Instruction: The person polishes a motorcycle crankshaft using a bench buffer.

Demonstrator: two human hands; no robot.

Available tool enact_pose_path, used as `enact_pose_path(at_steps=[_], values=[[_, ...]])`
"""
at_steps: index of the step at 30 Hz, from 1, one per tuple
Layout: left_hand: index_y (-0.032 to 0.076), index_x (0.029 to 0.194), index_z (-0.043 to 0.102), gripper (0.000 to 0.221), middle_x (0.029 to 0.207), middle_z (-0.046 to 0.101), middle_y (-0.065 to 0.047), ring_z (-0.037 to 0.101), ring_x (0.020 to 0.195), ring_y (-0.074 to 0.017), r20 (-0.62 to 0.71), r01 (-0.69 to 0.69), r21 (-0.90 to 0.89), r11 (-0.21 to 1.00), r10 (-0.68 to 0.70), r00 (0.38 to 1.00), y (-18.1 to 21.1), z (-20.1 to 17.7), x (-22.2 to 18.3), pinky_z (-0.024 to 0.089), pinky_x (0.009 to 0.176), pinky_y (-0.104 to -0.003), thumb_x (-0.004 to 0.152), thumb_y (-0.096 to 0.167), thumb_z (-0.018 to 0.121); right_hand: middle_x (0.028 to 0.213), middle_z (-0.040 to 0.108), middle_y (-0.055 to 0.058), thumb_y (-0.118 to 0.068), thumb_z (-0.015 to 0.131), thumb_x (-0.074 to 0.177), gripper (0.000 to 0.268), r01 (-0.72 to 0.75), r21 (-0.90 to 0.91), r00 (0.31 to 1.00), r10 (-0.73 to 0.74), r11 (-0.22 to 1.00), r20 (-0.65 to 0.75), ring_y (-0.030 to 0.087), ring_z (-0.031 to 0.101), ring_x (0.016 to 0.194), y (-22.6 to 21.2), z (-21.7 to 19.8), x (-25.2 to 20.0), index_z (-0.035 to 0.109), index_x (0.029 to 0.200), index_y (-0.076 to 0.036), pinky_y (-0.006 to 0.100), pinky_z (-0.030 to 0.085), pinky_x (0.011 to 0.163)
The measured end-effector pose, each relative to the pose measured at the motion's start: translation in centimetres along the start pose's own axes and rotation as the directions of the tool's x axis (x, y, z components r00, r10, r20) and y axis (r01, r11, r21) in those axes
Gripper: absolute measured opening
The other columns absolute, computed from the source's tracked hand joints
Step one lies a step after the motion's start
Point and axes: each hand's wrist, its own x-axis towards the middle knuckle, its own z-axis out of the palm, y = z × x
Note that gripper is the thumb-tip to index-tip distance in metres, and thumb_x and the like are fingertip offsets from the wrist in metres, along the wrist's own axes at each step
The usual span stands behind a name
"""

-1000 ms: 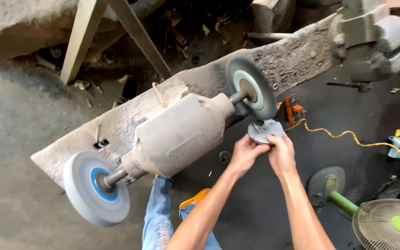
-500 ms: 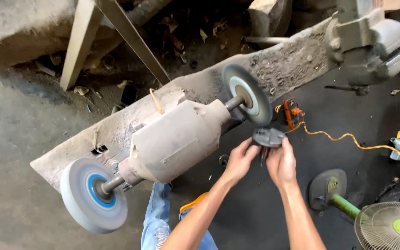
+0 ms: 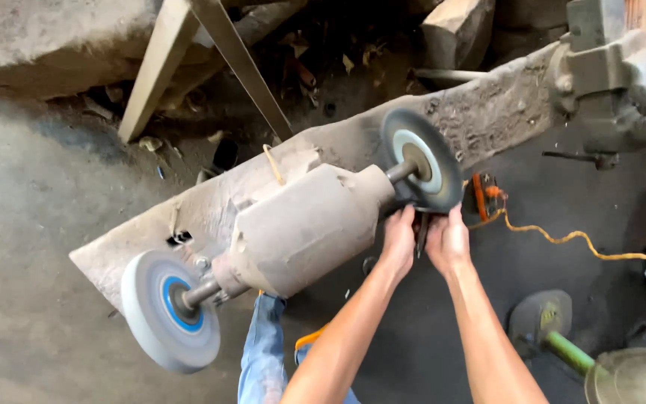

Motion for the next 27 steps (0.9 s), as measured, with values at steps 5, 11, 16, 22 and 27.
enact_pose_path(at_steps=[5,11,16,22,27], values=[[0.003,0.107,0.069,0.039,0.100,0.068,-0.001,0.058,0.087,-0.0088,0.044,-0.033,0.087,0.996,0.029,0.999,3.4,1.6,-7.0,0.048,0.077,-0.029,0.110,0.034,0.046,0.142,0.058,0.009,-0.044,0.037,0.107,0.054,0.118,0.013,0.991,-0.119,0.993,0.061,0.024,0.053,0.130,-2.2,3.5,-7.8,0.050,0.142,-0.005,0.041,0.038,0.114],[-0.003,0.082,0.070,0.073,0.073,0.067,-0.010,0.060,0.068,-0.0174,0.033,0.083,0.553,0.829,-0.122,0.992,4.8,1.1,-9.6,0.051,0.066,-0.035,0.111,0.053,0.032,0.113,0.068,0.013,-0.032,0.055,0.105,0.048,0.066,0.043,0.987,-0.072,0.997,0.143,0.025,0.061,0.099,2.5,-4.7,-10.4,0.064,0.131,0.008,0.042,0.047,0.090],[0.005,0.094,0.076,0.063,0.085,0.073,-0.003,0.063,0.077,-0.0124,-0.014,0.105,0.537,0.837,-0.115,0.993,-2.0,-4.1,-8.5,0.050,0.070,-0.033,0.106,0.054,0.038,0.110,0.071,0.001,-0.015,0.068,0.090,0.035,0.244,-0.468,0.962,-0.273,0.849,0.007,0.010,0.064,0.097,3.4,-3.0,-9.0,0.067,0.122,0.000,0.028,0.052,0.086],[0.011,0.119,0.069,0.048,0.109,0.074,-0.001,0.068,0.099,-0.0131,0.112,0.232,-0.163,0.959,-0.216,0.970,-0.7,-1.2,-4.6,0.052,0.083,-0.031,0.106,0.047,0.038,0.098,0.072,0.003,-0.012,0.077,0.087,0.030,0.211,-0.529,0.965,-0.261,0.822,-0.021,0.010,0.063,0.082,2.5,-1.5,-4.8,0.070,0.113,0.000,0.026,0.051,0.067],[0.008,0.123,0.064,0.040,0.110,0.067,-0.002,0.058,0.097,-0.0149,0.057,0.190,-0.263,0.946,-0.181,0.982,-4.0,-2.3,2.3,0.044,0.080,-0.034,0.114,0.039,0.040,0.093,0.075,0.007,-0.011,0.080,0.081,0.033,0.187,-0.572,0.963,-0.265,0.799,-0.055,0.013,0.068,0.080,0.9,0.7,-1.0,0.069,0.108,0.002,0.029,0.055,0.071]])
